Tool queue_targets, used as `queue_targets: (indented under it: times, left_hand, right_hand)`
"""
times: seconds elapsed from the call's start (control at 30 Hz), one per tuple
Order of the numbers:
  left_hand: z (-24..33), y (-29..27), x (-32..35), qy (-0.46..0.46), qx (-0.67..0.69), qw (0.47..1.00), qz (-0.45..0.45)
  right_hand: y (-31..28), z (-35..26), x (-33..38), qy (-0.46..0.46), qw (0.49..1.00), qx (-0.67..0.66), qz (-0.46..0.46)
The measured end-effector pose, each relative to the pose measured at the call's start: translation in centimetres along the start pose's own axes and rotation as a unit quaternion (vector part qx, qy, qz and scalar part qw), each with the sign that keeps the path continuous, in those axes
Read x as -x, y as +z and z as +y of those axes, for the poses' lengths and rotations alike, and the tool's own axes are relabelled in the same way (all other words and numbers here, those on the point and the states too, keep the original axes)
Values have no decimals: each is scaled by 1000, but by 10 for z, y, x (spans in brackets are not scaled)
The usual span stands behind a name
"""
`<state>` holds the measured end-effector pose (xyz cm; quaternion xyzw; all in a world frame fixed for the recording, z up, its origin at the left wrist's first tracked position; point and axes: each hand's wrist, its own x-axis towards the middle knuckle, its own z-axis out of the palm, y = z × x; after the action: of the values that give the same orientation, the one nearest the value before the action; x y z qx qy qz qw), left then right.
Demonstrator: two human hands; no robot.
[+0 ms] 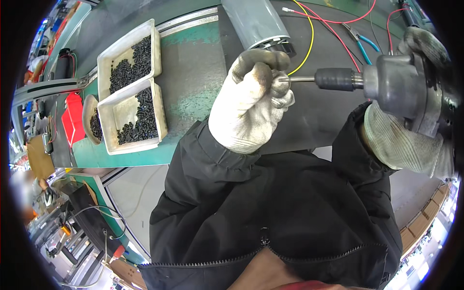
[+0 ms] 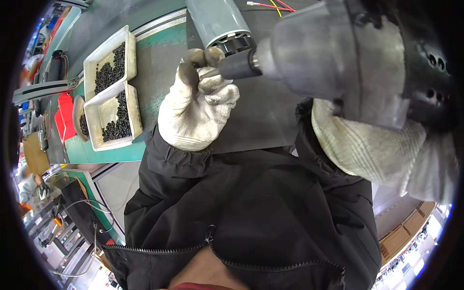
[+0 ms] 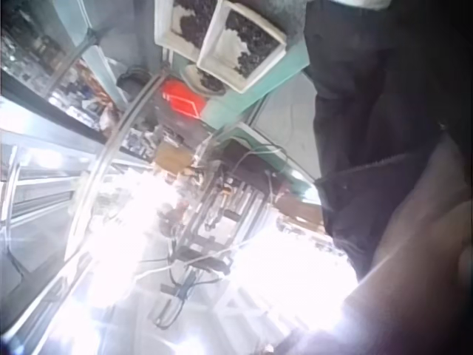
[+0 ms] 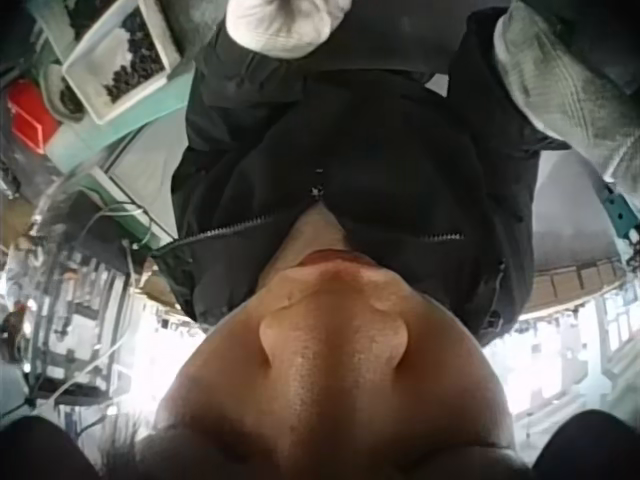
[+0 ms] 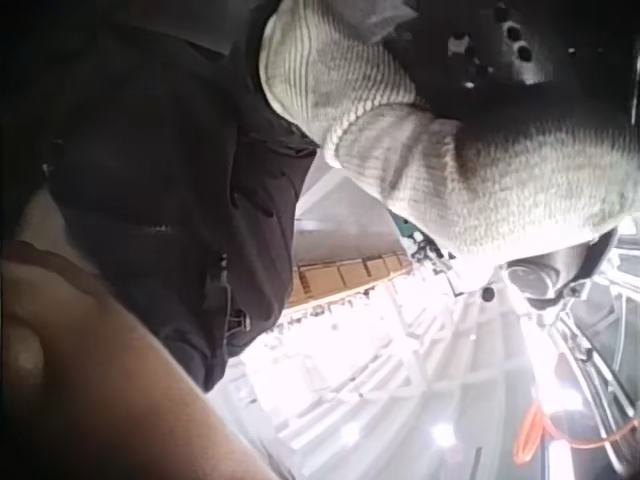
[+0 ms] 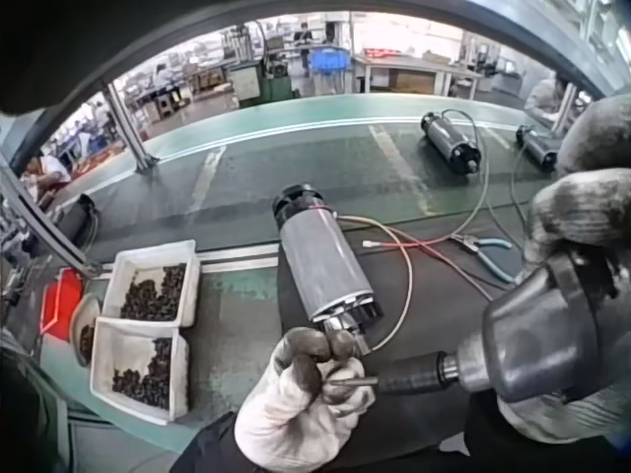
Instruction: Assembling a fan and a motor unit using pliers and a power screwdriver on a production line.
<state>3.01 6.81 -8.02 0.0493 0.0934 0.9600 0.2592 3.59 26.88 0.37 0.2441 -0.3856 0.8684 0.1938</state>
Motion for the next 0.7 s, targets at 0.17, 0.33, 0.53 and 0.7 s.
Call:
queue_targets:
  times: [0.17, 0.33, 0.53, 0.7]
  left_hand:
    - [-3, -9, -4, 2, -75, 995, -70]
    - [-7, -8, -2, 31, -133, 989, -53]
    - [-3, -3, 2, 62, -310, 948, -42]
    - [-28, 8, 19, -189, -129, 965, 127]
  right_hand:
    - [-1, 4, 1, 1, 1000, -7, 5]
    - [0, 11, -1, 12, 1000, -22, 5]
    - [-8, 13, -2, 24, 999, -22, 19]
    - [-20, 9, 1, 56, 998, -33, 26]
